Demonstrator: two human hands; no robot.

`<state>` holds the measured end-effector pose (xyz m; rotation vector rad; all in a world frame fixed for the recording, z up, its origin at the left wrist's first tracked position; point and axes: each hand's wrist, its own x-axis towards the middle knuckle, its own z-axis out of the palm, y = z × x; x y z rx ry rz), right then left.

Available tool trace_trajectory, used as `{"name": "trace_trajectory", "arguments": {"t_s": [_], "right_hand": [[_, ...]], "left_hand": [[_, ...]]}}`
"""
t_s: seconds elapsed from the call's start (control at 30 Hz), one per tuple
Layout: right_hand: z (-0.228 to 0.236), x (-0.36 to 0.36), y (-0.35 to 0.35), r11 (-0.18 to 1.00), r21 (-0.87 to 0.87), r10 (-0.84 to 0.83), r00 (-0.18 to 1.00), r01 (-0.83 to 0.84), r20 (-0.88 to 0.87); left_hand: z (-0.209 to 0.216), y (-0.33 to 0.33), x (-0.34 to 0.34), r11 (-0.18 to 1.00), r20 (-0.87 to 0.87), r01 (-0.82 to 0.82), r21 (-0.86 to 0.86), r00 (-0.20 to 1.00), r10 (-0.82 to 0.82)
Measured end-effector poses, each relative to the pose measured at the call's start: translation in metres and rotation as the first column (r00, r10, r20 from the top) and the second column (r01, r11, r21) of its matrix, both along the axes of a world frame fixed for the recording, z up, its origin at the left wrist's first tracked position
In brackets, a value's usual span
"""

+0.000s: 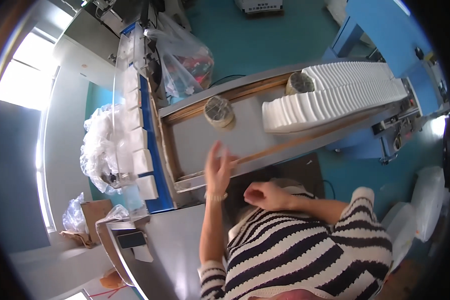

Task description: Folding and stacking white pleated paper filters onto a conveyor belt and workbench.

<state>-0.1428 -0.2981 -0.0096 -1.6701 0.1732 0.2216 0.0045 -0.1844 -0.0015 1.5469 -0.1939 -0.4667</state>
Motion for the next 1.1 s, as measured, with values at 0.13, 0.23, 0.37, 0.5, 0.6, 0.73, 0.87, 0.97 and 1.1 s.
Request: {"name": "trace_trajectory", "arguments": {"t_s": [0.13,0.23,0.37,0.5,0.6,0.73,0.87,0.97,1.1], "right_hand": [[0.021,-0.003,-0.077,0.821,-0.236,-0.44,0.84,0.519,0.317],[0.01,0.005,-0.117,0.344,-0.531,-0.425,0.633,0.774,0.647],[-0.006,0.013,-0.143,0.177,-0.659,-0.45,0.656,0.731,0.606],[-0.011,0.009,-0.152,0.15,-0.678,-0.482,0.652,0.719,0.585],[-0.015,0.005,-0.15,0.047,-0.712,-0.492,0.637,0.7,0.593],[-0.01,0.014,-0.144,-0.055,-0.735,-0.416,0.654,0.676,0.632],[-0.011,0.016,-0.15,-0.046,-0.742,-0.431,0.657,0.669,0.619],[0.01,0.017,-0.148,0.085,-0.653,-0.527,0.59,0.753,0.612],[0.041,-0.019,-0.142,0.336,0.308,-0.933,0.27,0.89,0.236]], "left_hand": [[-0.026,-0.111,0.05,0.957,-0.575,0.271,-0.105,0.768,-0.28],[-0.039,-0.151,0.051,0.871,-0.566,0.445,-0.207,0.672,-0.478],[-0.014,-0.186,0.013,0.872,-0.432,0.457,-0.174,0.761,-0.485],[0.0,-0.169,0.012,0.87,0.252,0.307,0.387,0.872,-0.419],[0.03,-0.147,0.038,0.607,0.86,-0.611,0.509,0.331,-0.389],[-0.001,-0.083,0.096,0.602,0.767,-0.49,0.63,0.518,-0.38],[0.009,-0.073,0.066,0.697,0.504,0.033,0.716,0.667,-0.549],[0.017,-0.103,0.02,0.711,0.549,0.229,0.665,0.496,-0.673],[0.024,-0.169,-0.006,0.814,0.412,0.465,0.348,0.704,-0.578]]}}
